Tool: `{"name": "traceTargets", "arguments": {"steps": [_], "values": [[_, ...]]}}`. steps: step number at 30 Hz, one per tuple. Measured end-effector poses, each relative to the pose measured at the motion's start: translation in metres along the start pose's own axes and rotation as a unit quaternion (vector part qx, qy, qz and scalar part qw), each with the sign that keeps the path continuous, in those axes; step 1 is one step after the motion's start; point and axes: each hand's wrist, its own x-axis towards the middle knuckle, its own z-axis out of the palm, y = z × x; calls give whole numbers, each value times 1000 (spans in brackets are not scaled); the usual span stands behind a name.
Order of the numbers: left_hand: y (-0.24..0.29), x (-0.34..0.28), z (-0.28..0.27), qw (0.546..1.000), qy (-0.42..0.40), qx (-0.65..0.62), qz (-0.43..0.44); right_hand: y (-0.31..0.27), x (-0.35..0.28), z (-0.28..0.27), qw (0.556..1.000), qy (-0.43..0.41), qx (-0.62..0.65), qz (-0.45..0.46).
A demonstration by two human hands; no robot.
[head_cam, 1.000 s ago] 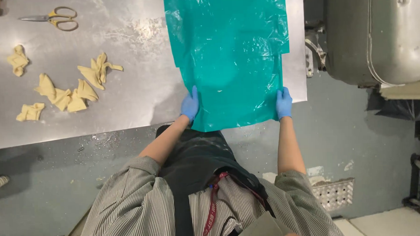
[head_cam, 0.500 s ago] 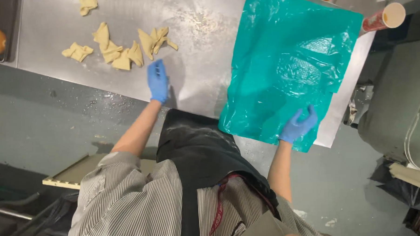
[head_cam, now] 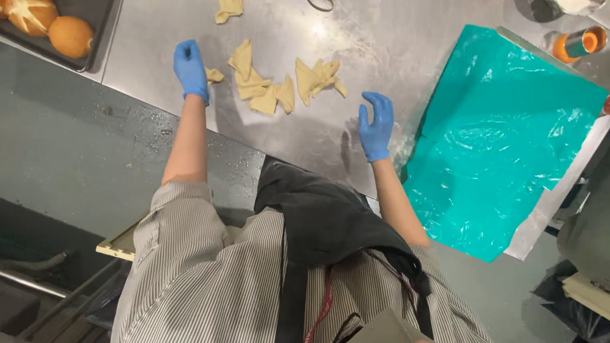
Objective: Fold square pastry dough pieces into decorative shapes on a kitchen workbench.
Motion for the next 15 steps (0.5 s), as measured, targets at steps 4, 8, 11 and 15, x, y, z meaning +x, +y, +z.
{"name": "traceTargets", "arguments": {"steps": [4, 8, 11, 15], "values": [[-15, 54, 63, 993, -86, 86, 0, -31, 31, 37, 999, -46, 8, -27], [-24, 94, 115, 983, -137, 109, -59, -44, 47, 46, 997, -69, -3, -17], [-10, 107, 131, 968, -157, 165, -108, -38, 43, 39, 997, -73, -16, 34], [-6, 108, 138, 948, -190, 222, -129, -17, 23, 32, 995, -54, -49, 64]]}}
